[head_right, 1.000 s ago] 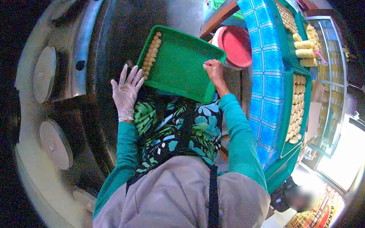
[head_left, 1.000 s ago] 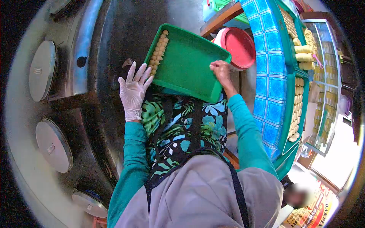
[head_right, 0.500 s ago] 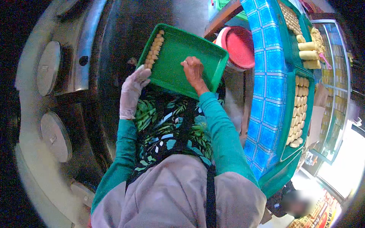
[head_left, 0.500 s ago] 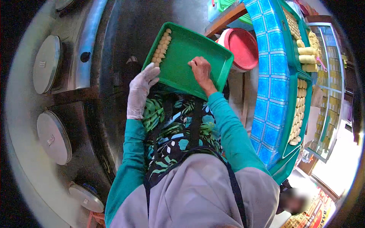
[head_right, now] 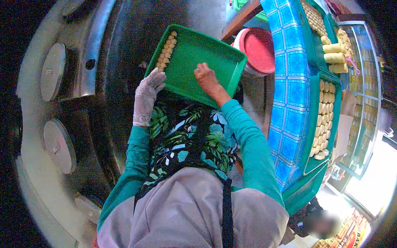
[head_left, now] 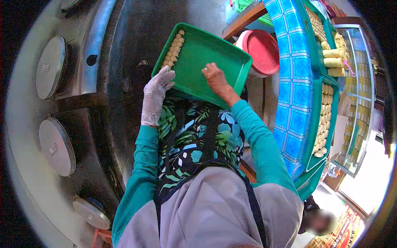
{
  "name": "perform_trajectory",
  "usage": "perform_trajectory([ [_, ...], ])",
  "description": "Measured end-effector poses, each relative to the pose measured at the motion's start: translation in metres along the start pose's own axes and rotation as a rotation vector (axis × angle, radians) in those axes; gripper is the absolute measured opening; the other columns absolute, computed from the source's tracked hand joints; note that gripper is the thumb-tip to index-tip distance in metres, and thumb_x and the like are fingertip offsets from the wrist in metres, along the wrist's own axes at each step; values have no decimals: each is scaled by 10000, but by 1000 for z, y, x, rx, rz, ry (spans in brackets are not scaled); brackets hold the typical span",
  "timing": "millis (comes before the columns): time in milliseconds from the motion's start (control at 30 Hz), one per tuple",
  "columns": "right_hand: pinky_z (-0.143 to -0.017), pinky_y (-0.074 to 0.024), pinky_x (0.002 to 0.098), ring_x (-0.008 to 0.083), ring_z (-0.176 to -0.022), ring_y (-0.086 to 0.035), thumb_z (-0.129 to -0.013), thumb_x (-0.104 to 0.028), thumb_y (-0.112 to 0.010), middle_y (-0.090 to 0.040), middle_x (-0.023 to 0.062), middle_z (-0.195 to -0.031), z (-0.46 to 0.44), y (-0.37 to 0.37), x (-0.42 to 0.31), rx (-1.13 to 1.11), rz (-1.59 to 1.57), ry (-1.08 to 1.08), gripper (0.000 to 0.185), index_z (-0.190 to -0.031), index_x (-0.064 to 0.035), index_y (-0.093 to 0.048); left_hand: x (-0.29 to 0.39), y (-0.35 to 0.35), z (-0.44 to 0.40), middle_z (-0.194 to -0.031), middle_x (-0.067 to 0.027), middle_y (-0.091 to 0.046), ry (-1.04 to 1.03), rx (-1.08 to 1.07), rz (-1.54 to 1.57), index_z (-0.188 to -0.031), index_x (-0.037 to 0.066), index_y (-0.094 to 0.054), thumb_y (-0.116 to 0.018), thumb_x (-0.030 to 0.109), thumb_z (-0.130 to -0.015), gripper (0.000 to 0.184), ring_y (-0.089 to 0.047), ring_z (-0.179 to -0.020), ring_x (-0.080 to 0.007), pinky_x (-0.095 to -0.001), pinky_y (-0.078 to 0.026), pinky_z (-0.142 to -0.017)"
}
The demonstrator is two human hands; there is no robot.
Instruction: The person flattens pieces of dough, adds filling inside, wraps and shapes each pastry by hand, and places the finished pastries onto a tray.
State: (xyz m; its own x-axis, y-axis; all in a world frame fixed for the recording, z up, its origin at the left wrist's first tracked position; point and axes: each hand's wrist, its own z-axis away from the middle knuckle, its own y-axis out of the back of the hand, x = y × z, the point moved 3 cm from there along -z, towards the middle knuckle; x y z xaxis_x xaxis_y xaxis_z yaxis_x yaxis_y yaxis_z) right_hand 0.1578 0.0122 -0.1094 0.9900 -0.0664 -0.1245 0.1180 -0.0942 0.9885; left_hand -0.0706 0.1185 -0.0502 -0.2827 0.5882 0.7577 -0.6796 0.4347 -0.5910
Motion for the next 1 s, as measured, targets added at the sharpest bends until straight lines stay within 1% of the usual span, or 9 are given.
perform_trajectory([
  [100, -741, -515, 436, 339, -861, -608, -748, -99, -671, -629, 163, -891, 2, -3, 19, 76, -286, -212, 174, -915, -51, -652, -3, 3, -1, -1342, -149, -554, 36, -2, 59, -1403, 27, -457, -374, 394, -1011, 543, -507, -1261, -258, -409, -377, -1055],
  [167, -720, -502, 449, 342, -788, -604, -773, -175, -695, -600, 145, -809, -4, 19, 20, 277, -496, -630, 154, -847, -45, -660, -3, 3, -3, -1341, -149, -555, 36, -10, 52, -1404, 30, -456, -363, 400, -1013, 547, -506, -1262, -257, -409, -374, -1056],
  [267, -712, -494, 455, 346, -811, -603, -774, -200, -719, -602, 152, -825, 12, 14, 6, 286, -272, -420, 195, -825, -22, -660, -3, 2, -3, -1339, -149, -556, 33, -24, 33, -1406, 35, -456, -348, 405, -1017, 548, -507, -1260, -257, -408, -374, -1055],
  [500, -727, -505, 433, 326, -845, -605, -761, -178, -721, -604, 157, -862, 15, 14, 27, 396, -475, -424, 151, -834, -52, -682, -4, 1, -3, -1338, -150, -556, 28, -5, 45, -1401, 28, -457, -349, 395, -1021, 540, -515, -1250, -259, -405, -396, -1042],
  [700, -686, -515, 418, 334, -723, -624, -744, -124, -711, -642, 120, -752, -8, 19, 21, 144, -427, -336, 99, -801, -51, -675, -4, 0, -3, -1344, -156, -551, 50, -7, 56, -1403, 28, -454, -321, 387, -1030, 534, -508, -1259, -270, -404, -388, -1048],
  [767, -645, -507, 444, 341, -638, -618, -763, -140, -694, -621, 107, -646, -3, 29, 19, 158, -982, -971, 100, -810, -60, -656, -5, 1, -3, -1345, -158, -549, 43, -12, 51, -1404, 29, -453, -316, 388, -1031, 535, -505, -1262, -272, -403, -386, -1049],
  [800, -645, -507, 444, 341, -638, -618, -763, -140, -694, -621, 107, -646, 0, 20, 19, 157, -982, -969, 100, -810, -60, -656, -4, 0, -3, -1346, -160, -549, 44, -11, 50, -1403, 30, -454, -315, 391, -1031, 537, -503, -1264, -274, -403, -385, -1049],
  [867, -652, -494, 454, 320, -726, -610, -782, -162, -678, -610, 109, -724, 8, 5, 18, 320, -523, -624, 140, -890, -81, -640, -5, 1, -2, -1346, -161, -548, 52, -12, 49, -1402, 31, -456, -313, 395, -1031, 539, -502, -1266, -276, -403, -384, -1048],
  [1000, -754, -467, 437, 321, -927, -507, -778, -178, -675, -531, 112, -886, 21, 13, -17, 283, 77, -372, 229, -988, -112, -614, -4, 2, -5, -1342, -156, -552, 52, -11, 72, -1402, 33, -458, -321, 410, -1028, 548, -503, -1265, -271, -400, -385, -1048],
])
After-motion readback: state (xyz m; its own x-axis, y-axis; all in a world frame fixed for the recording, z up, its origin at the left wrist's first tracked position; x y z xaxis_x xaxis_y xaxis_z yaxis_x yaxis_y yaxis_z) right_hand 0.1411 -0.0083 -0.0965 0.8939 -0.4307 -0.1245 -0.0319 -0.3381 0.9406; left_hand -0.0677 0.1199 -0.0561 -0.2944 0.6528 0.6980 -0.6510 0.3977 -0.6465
